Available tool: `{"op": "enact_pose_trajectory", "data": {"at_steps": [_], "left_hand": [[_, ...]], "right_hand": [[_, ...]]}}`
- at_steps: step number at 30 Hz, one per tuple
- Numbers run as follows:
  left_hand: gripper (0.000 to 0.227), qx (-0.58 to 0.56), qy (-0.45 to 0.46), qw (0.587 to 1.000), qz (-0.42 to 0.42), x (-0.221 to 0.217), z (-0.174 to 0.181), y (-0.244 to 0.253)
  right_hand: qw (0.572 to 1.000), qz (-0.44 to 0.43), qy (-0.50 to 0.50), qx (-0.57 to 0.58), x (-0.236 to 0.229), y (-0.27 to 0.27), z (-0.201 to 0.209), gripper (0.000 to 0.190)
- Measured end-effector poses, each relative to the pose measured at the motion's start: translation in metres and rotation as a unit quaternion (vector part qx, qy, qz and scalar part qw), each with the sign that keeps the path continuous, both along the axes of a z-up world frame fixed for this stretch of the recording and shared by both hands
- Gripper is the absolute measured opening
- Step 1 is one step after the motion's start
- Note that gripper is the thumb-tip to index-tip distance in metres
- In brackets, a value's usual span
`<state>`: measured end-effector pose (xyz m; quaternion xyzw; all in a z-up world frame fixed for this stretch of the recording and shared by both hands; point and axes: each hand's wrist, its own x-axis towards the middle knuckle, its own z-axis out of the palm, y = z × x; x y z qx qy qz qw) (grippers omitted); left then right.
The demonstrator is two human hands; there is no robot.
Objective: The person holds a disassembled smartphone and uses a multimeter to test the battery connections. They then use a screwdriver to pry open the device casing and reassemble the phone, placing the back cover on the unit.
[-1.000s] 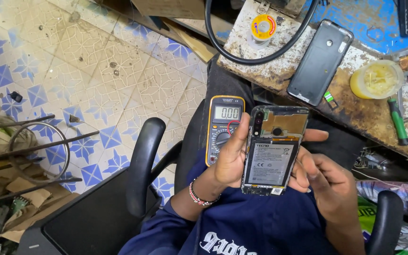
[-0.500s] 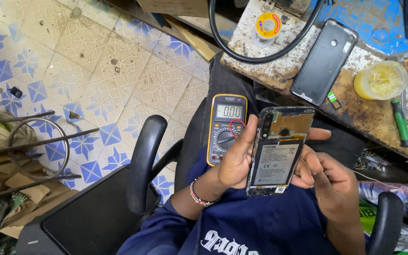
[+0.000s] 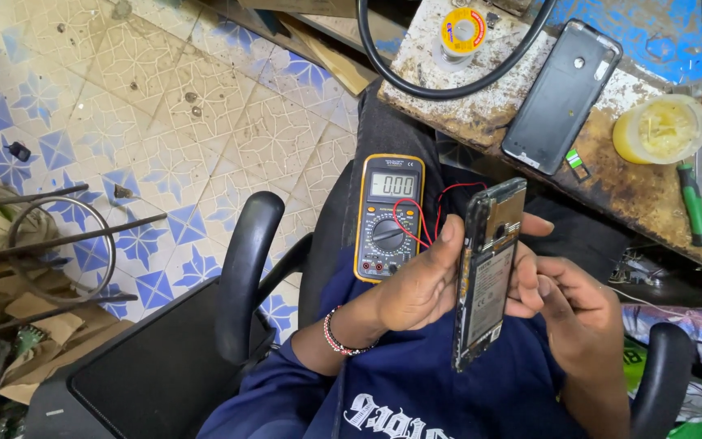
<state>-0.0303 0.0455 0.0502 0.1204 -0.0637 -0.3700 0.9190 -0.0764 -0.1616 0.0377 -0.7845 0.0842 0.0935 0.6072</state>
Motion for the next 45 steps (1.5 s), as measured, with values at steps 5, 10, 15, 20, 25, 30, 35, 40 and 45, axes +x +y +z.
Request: {"op": "enact_pose_trajectory", "data": {"at_steps": [5,10,15,20,25,30,35,40,45], "left_hand": [[0.084,0.099,-0.043,0.994,0.008,-0.001,0.010,0.005],[0.080,0.151,-0.072,0.983,0.071,-0.005,0.018,0.000],[0.084,0.173,-0.078,0.975,0.117,-0.010,0.020,-0.009],[0.076,0.124,-0.074,0.982,0.120,-0.013,0.016,-0.011],[0.073,0.099,-0.068,0.986,0.114,-0.011,0.018,-0.009],[0.078,0.081,-0.012,0.988,0.132,-0.009,0.019,-0.009],[0.089,0.045,0.034,0.985,0.163,-0.002,0.011,-0.008],[0.095,-0.004,0.046,0.971,0.234,0.002,0.002,-0.013],[0.099,-0.007,0.056,0.961,0.269,0.000,0.004,-0.018]], "right_hand": [[1.000,0.001,-0.008,-0.009,0.004,0.007,0.013,0.033],[0.987,-0.050,-0.104,-0.110,0.004,0.026,0.061,0.034],[0.946,0.044,-0.298,-0.123,0.000,0.029,0.078,0.021],[0.949,0.075,-0.269,-0.144,0.003,0.033,0.080,0.016],[0.954,0.089,-0.248,-0.141,0.006,0.035,0.080,0.014],[0.948,0.090,-0.256,-0.166,0.003,0.034,0.077,0.011],[0.939,0.109,-0.267,-0.187,-0.006,0.039,0.064,0.018],[0.934,0.109,-0.271,-0.205,-0.014,0.048,0.042,0.024],[0.936,0.123,-0.282,-0.171,-0.015,0.055,0.036,0.023]]}}
